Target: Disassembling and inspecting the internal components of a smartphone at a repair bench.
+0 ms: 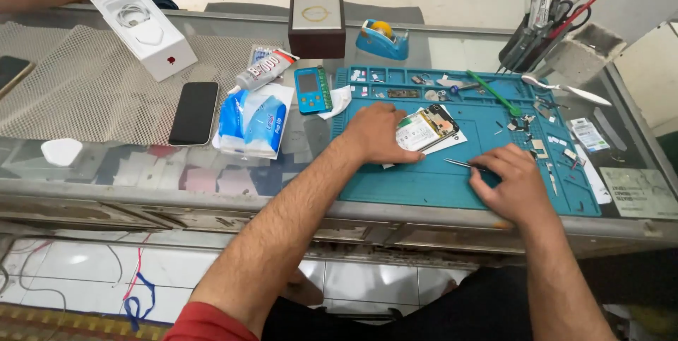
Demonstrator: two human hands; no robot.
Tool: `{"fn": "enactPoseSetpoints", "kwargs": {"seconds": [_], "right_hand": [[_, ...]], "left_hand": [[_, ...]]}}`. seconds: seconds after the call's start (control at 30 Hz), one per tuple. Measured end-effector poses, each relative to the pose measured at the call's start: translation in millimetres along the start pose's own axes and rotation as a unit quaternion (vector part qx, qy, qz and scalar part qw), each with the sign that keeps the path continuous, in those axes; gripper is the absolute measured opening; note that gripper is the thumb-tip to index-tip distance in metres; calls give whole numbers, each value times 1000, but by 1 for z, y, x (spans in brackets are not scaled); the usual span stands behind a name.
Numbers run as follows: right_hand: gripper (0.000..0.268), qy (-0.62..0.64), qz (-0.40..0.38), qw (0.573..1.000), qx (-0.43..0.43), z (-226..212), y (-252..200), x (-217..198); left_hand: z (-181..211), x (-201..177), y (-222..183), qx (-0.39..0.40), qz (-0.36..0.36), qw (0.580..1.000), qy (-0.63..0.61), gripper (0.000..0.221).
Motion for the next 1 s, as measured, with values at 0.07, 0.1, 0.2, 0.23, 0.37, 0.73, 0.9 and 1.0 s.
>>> {"fn": "enactPoseSetpoints", "kwargs": {"seconds": [0.07,0.1,0.2,0.23,0.37,0.73,0.9,1.0], "right_hand": [[5,-12,33,999,14,-1,2,0],[4,-9,40,999,9,0,2,0],[5,-4,54,999,4,-3,2,-2],[7,2,62,998,-3,-4,4,-3],[5,4,44,999,15,-3,11,-7],[10,21,39,999,9,0,10,-10],[9,24,32,999,16,1,11,-9],[10,21,31,999,10,1,11,-9]], "left_hand": [[0,-2,-4,4,26,1000,-13,100],[1,-3,-6,4,31,999,-10,99],[1,5,-3,8,44,999,5,96],[0,9,1,6,56,998,17,93],[1,3,6,20,57,997,43,90],[-2,-10,7,33,-8,999,-16,94],[-3,-11,3,49,40,998,-10,96],[-7,-14,-3,66,98,991,-57,92]]}}
Point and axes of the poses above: each hand's wrist, its own y-axis towards the middle knuckle, its own x-axis out of the palm, z = x × y, the point moved 4 cm from there along y, towards the middle knuckle, and after that the axes turned 11 degrees about -x, right-handed, at the moved point
